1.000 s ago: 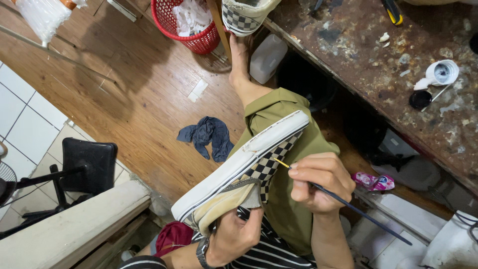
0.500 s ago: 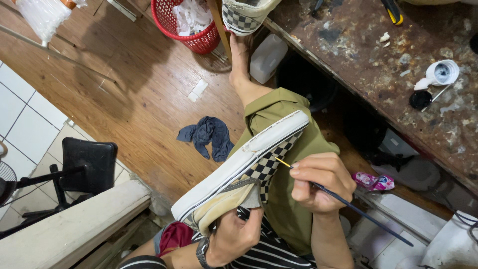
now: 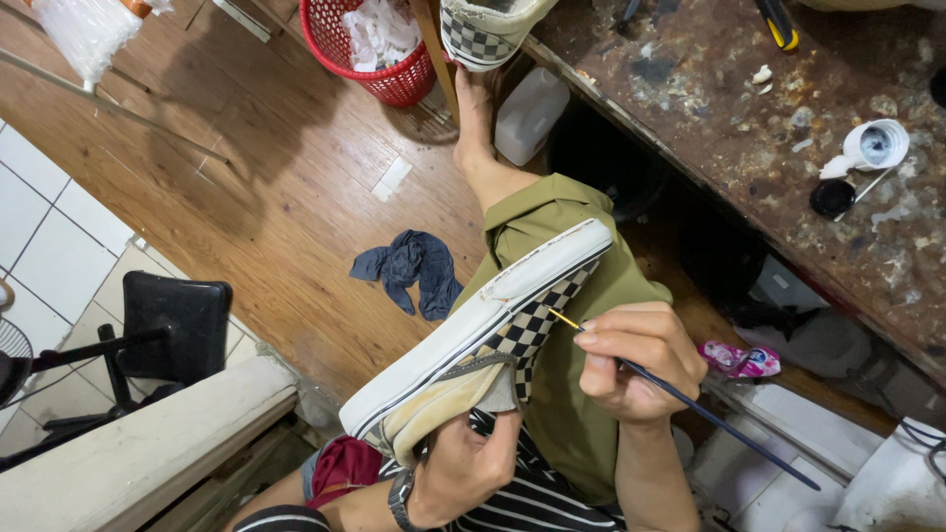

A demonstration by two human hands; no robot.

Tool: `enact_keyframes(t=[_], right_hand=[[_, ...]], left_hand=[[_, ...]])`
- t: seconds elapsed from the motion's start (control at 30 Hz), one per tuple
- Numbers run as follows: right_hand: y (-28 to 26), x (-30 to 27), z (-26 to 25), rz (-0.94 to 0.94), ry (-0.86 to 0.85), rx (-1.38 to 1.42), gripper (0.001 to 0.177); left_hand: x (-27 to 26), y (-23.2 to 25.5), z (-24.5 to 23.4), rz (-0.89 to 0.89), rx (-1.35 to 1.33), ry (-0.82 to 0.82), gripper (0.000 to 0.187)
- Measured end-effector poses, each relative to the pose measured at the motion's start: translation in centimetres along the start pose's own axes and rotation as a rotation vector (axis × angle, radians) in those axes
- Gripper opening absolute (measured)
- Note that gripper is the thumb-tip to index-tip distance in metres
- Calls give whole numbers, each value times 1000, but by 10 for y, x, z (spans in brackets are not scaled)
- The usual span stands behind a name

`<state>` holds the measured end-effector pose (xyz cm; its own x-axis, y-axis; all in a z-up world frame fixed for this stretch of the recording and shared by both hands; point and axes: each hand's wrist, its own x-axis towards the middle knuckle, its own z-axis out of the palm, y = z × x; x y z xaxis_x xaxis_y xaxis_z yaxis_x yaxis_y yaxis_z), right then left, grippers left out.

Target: The person paints the white rubber sole of a checkered slip-on shoe using a small brush. They periodically use a heat gun to dry the paint and rotate the shoe to access different angles.

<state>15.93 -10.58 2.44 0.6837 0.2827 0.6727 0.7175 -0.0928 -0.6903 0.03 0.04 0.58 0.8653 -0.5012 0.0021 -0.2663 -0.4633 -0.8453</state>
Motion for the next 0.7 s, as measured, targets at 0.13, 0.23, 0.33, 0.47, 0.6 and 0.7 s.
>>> enact_keyframes(t=[0.13,0.23,0.33,0.47,0.6,0.7], right_hand=[[1,-2,-1,7,-11,-2,11],[2,-2,-1,0,-8,2,11],[1,-1,-1,0,-12,-4,11],[1,-3,-1,19,-13,-16,11],[0,-1,-1,8,-31,10,10],[0,0,-1,11,-26,17,10]], left_hand=[[1,1,0,-32,-18,-14,10],[2,-1,-1,-52,-19,-21,12],[0,4,2,-36,18,-30,17],[0,0,1,-23,1,2,7],[-2,5,1,14,40,-3,10],[0,4,0,-11,-5,-1,7]])
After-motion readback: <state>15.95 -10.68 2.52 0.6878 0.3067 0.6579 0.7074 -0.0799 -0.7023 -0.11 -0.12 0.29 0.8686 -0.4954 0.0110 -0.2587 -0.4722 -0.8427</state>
